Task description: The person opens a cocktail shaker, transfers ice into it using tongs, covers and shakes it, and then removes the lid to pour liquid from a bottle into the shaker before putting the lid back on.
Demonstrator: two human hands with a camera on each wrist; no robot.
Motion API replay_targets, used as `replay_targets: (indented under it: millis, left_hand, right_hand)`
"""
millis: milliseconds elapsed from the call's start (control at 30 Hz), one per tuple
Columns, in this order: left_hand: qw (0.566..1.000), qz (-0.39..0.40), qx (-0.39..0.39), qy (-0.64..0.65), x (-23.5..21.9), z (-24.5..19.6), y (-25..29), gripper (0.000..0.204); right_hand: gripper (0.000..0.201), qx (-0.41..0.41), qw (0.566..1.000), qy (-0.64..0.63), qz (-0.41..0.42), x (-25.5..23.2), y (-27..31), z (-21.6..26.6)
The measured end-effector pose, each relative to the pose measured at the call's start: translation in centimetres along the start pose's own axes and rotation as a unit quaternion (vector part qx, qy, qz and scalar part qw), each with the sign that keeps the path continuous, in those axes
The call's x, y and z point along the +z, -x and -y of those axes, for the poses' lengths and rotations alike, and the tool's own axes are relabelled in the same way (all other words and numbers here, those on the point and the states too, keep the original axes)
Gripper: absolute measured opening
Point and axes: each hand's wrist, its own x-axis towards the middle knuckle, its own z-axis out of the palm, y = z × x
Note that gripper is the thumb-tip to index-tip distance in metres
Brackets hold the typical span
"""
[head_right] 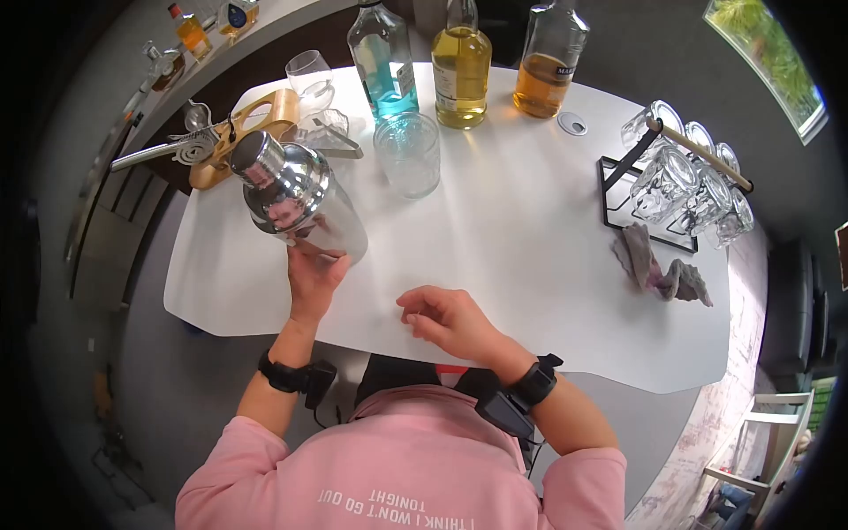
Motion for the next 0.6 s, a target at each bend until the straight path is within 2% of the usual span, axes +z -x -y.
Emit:
replay_targets:
  millis: [67,200,233,300,333,400,467,533,600]
  left_hand:
    - [0.999,0.029,-0.007,-0.034,-0.4,0.6,0.1,0.053]
    - [1.000,0.003,0.007,-0.026,-0.2,-0.2,0.1,0.055]
    - [1.000,-0.002,-0.010,-0.016,-0.1,-0.5,0.1,0.058]
    - [1.000,-0.014,-0.026,-0.010,-0.1,-0.4,0.1,0.061]
    - [0.999,-0.010,-0.036,0.008,0.0,0.3,0.1,0.067]
    - [0.999,-0.010,-0.048,0.022,0.1,0.3,0.1,0.073]
    - [0.989,0.004,-0.071,0.128,0.2,-0.5,-0.1,0.083]
    - [0.987,0.007,-0.076,0.141,0.3,-0.9,-0.5,0.087]
    - [0.982,0.007,-0.132,0.137,0.3,-0.7,-0.5,0.087]
  right_hand:
    - [0.022,0.016,1.000,-0.001,0.003,0.0,0.0,0.3]
    - [0.020,0.060,0.998,-0.005,0.000,-0.2,-0.7,1.1]
    - [0.020,0.058,0.998,-0.002,0.002,-0.2,-0.9,1.2]
    - [0.019,-0.074,0.985,0.142,-0.062,-0.1,-1.6,1.3]
    - [0.019,-0.076,0.985,0.145,-0.055,-0.1,-2.1,2.0]
    - [0.021,-0.139,0.972,0.133,-0.134,0.2,-3.0,4.9]
    - [0.024,-0.249,0.930,0.200,-0.183,0.7,-4.2,7.9]
    - [0.035,-0.327,0.894,0.238,-0.194,1.1,-5.9,10.3]
    - [0.040,-0.360,0.877,0.250,-0.197,1.9,-7.9,12.4]
